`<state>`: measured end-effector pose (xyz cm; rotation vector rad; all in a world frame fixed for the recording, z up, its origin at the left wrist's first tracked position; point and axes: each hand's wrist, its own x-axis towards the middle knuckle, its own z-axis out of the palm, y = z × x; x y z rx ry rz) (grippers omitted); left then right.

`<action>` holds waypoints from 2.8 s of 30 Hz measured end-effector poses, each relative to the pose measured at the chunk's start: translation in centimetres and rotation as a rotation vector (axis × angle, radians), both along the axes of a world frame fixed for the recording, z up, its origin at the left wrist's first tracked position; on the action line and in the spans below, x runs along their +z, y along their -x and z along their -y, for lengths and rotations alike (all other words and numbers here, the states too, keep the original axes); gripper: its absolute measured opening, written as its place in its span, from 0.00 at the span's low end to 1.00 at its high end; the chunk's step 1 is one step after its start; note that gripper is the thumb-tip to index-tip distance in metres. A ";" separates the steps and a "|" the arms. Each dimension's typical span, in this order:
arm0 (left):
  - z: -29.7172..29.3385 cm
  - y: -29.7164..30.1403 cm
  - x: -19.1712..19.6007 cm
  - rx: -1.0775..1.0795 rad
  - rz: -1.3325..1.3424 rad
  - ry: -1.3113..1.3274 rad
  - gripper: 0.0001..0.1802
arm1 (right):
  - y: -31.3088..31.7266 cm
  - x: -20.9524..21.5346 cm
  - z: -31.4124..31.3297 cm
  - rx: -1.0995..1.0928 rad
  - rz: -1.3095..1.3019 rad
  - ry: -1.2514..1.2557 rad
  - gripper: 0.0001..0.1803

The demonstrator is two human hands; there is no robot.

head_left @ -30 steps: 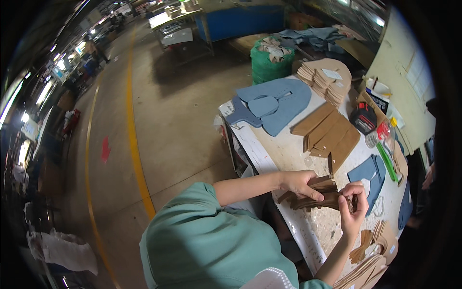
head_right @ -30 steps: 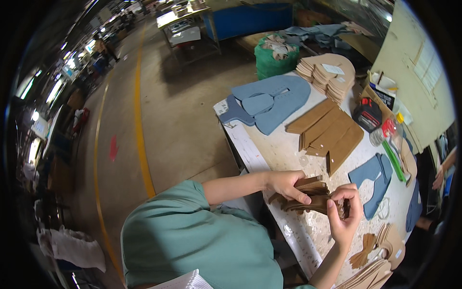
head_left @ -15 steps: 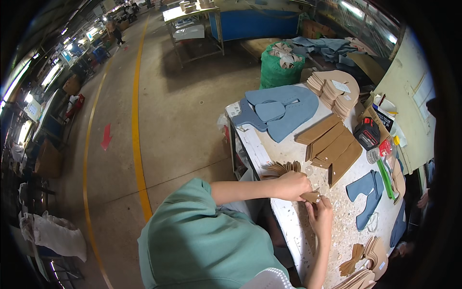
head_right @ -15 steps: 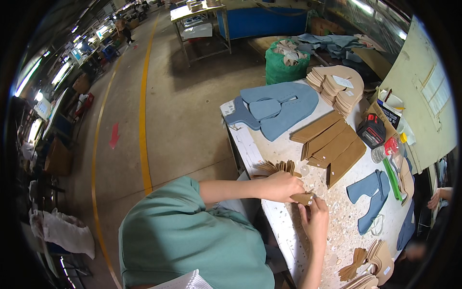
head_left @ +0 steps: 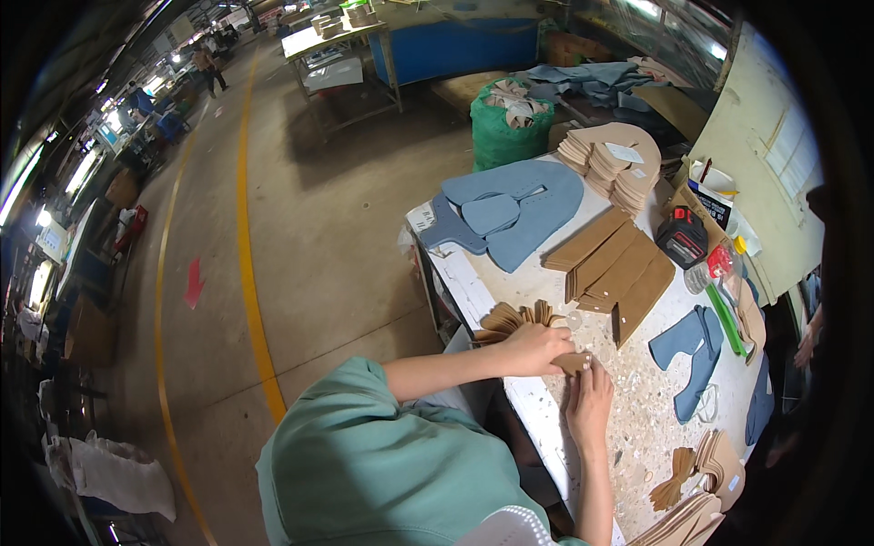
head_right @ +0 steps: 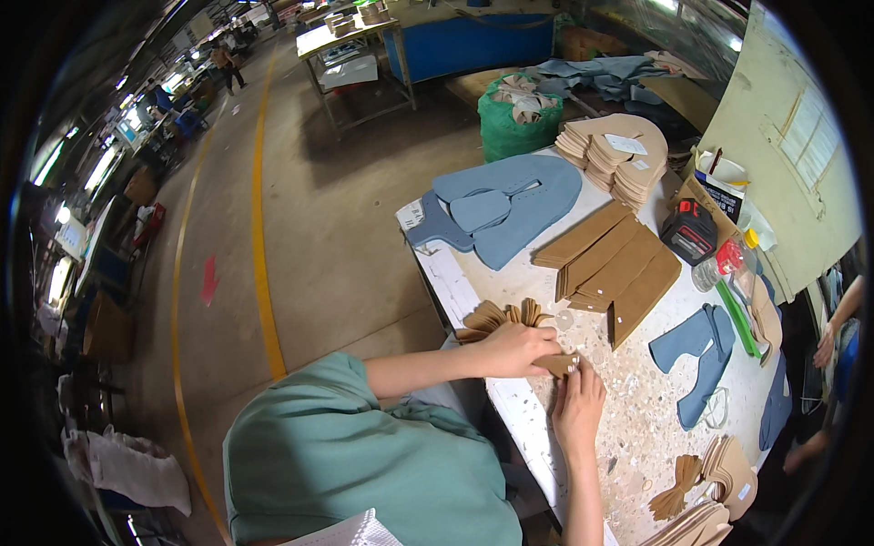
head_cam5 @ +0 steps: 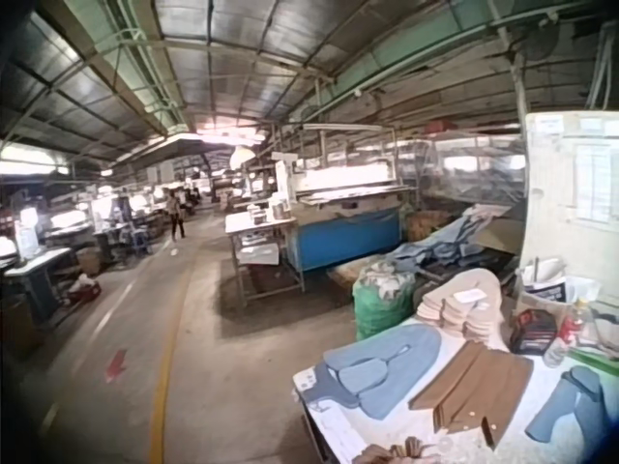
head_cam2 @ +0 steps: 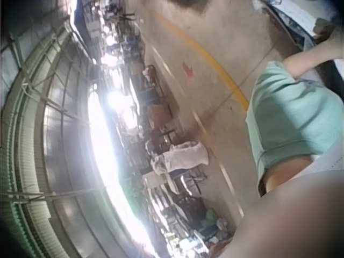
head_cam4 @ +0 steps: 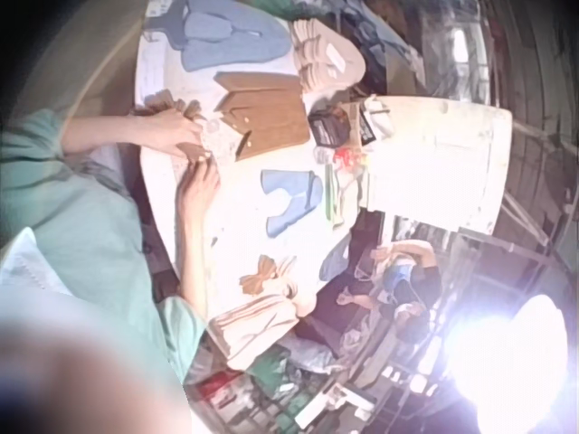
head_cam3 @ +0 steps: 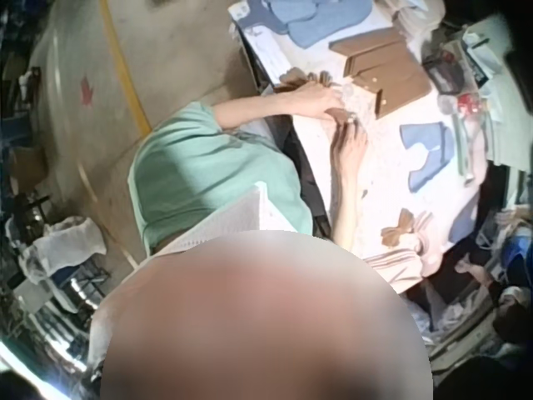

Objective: The person sorts and stacks various cardboard cutouts on a workbench, separating them by shape and size. They handle multiple stacks, align edges, and place rubber bands around some bundles to keep them together.

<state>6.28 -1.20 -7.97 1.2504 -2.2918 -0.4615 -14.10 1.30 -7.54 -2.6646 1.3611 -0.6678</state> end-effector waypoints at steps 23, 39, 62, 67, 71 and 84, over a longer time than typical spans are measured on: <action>-1.3 -5.6 2.7 0.173 -0.031 -0.161 0.22 | 2.6 3.1 4.0 -0.100 0.661 -0.480 0.18; -7.2 -9.2 0.7 0.536 -0.553 -0.452 0.16 | -6.9 2.0 11.9 -0.107 0.584 -0.543 0.18; -6.9 -13.9 3.0 0.547 -0.829 -0.660 0.16 | -10.5 1.0 14.4 -0.021 0.321 -0.201 0.11; -6.7 -11.7 6.6 0.367 -0.833 -0.674 0.15 | -9.6 4.1 12.6 0.043 0.517 -0.325 0.11; -6.6 -9.2 8.5 0.228 -0.727 -0.653 0.15 | -8.7 6.8 8.9 0.249 0.663 -0.805 0.26; -6.1 0.7 5.1 0.041 -0.342 -0.230 0.14 | 3.3 5.7 2.6 0.252 0.762 -0.804 0.10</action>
